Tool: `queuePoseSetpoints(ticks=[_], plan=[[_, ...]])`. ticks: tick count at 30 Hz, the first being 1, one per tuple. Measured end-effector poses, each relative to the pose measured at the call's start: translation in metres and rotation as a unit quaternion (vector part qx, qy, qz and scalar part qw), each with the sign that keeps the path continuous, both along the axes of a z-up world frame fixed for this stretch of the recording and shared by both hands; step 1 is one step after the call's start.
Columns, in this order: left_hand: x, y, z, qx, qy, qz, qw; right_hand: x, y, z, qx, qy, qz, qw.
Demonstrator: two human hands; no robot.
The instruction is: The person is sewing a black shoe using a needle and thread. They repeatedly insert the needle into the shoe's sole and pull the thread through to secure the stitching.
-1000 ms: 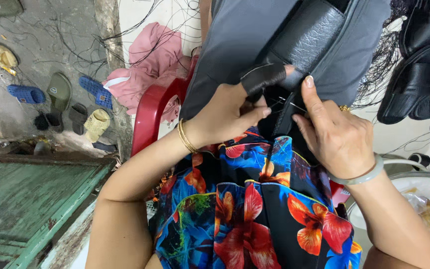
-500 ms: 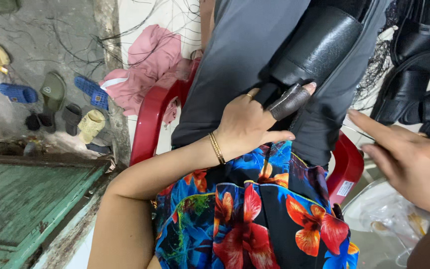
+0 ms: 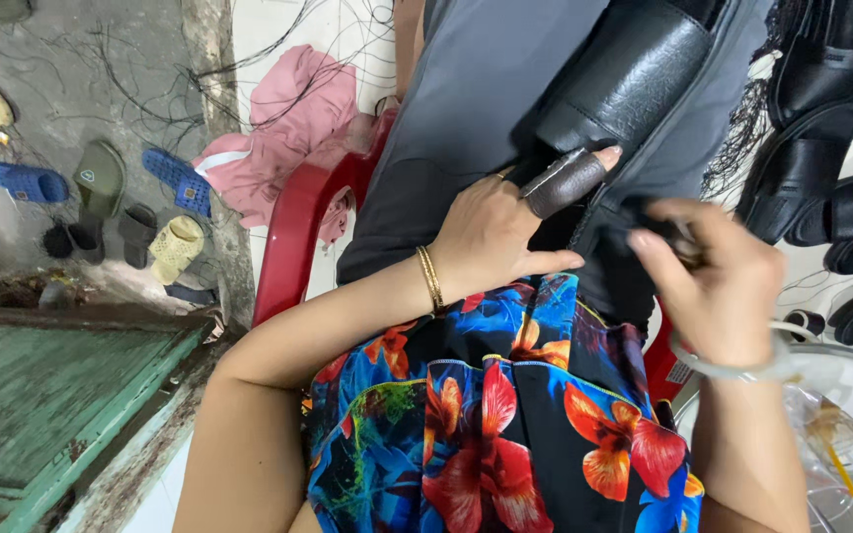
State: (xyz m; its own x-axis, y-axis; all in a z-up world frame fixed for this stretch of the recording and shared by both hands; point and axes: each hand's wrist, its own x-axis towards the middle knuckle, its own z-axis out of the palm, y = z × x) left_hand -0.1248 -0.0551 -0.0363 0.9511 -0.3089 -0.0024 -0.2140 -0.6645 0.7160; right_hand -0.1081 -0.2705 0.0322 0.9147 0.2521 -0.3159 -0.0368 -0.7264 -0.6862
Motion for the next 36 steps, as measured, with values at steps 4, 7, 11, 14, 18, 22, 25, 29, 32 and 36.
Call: queuePoseSetpoints(ticks=[4, 7, 11, 14, 18, 22, 25, 29, 32, 36], plan=[[-0.001, -0.006, 0.002, 0.014, 0.027, 0.013, 0.999, 0.0, 0.012, -0.03, 0.103, -0.024, -0.099, 0.989], [0.003, -0.013, 0.006, 0.028, 0.054, 0.026, 0.998, 0.008, 0.006, -0.047, 0.341, 0.052, -0.286, 0.894], [0.002, -0.01, 0.002, 0.007, 0.073, 0.038, 0.997, 0.016, -0.098, -0.084, 0.572, 0.086, -0.346, 0.738], [0.006, -0.012, 0.002, -0.019, 0.031, 0.026, 0.999, 0.011, -0.05, -0.038, 0.05, -0.077, -0.063, 0.994], [0.01, -0.006, -0.015, -0.024, 0.023, -0.035, 0.999, 0.009, -0.009, -0.032, 0.063, -0.044, 0.019, 0.997], [0.023, -0.006, -0.007, -0.073, -0.04, -0.141, 0.987, 0.003, -0.023, -0.064, 0.192, -0.038, -0.245, 0.95], [0.028, -0.021, 0.001, -0.124, -0.063, -0.142, 0.98, 0.008, -0.028, -0.08, 0.238, -0.053, -0.34, 0.908], [0.024, -0.034, 0.011, -0.134, -0.09, -0.139, 0.977, 0.018, -0.038, -0.107, 0.299, -0.081, -0.449, 0.838], [0.024, -0.029, 0.009, -0.146, -0.065, -0.115, 0.98, 0.023, -0.02, -0.098, 0.343, -0.041, -0.466, 0.815], [0.022, -0.029, 0.007, -0.132, -0.068, -0.107, 0.983, 0.023, -0.033, -0.119, 0.358, -0.05, -0.43, 0.827]])
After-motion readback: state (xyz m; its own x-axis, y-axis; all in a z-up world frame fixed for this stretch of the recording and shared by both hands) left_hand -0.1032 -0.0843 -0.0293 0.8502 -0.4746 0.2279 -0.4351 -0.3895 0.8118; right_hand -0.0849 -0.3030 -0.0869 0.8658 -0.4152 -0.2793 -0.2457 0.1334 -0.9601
